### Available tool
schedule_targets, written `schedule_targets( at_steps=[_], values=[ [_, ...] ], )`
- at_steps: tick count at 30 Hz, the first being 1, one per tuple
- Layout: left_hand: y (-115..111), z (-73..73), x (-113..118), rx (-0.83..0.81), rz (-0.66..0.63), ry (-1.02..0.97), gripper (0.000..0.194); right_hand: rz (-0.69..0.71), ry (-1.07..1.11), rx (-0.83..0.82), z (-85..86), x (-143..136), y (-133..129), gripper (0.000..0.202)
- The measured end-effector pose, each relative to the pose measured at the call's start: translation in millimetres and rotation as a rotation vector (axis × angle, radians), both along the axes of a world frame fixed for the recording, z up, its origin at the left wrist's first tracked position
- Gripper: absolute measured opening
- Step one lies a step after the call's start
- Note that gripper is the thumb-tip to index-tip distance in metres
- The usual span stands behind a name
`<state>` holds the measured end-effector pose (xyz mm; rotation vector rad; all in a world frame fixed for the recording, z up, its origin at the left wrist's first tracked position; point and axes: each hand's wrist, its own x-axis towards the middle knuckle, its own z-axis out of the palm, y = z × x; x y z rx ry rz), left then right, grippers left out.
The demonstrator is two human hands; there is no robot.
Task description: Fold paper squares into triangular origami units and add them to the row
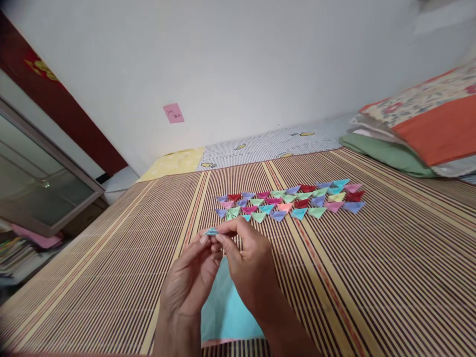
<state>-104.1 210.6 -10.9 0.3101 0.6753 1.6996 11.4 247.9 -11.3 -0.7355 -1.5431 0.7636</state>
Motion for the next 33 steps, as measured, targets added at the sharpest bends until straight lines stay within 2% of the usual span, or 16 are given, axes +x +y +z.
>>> schedule_targets(
  at_steps=[3, 6, 13, 22, 29, 33],
  values=[
    [-1.0, 2.0, -2.7, -0.007, -0.074, -0.095, 0.016, 0.031, 0.001, 0.045, -0.6, -1.4, 0.5, 0.015],
    [-1.4, 4.1, -3.5, -0.018, -0.096, -0.148, 0.012, 0.045, -0.014, 0.103, -0.2, -1.9, 1.1, 0.018],
    [-1.8, 6.1, 0.0, 0.029, 0.034, -0.029, 0.010, 0.030, -0.004, 0.166, -0.7, -4.6, -0.8, 0.020],
    [-3.5, 6.1, 3.4, 0.031, 0.150, 0.130, 0.012, 0.092, 0.019, 0.001, -1.8, -4.5, 0.8, 0.011],
    [-2.2, 8.2, 5.8, 0.036, 0.138, 0.156, 0.017, 0.227, 0.133, -0.191, -7.7, -2.3, 3.5, 0.004],
    [-2.2, 7.0, 7.7, 0.036, 0.117, 0.185, 0.017, 0.234, 0.166, -0.237, -5.5, -0.7, 5.4, 0.005]
  ],
)
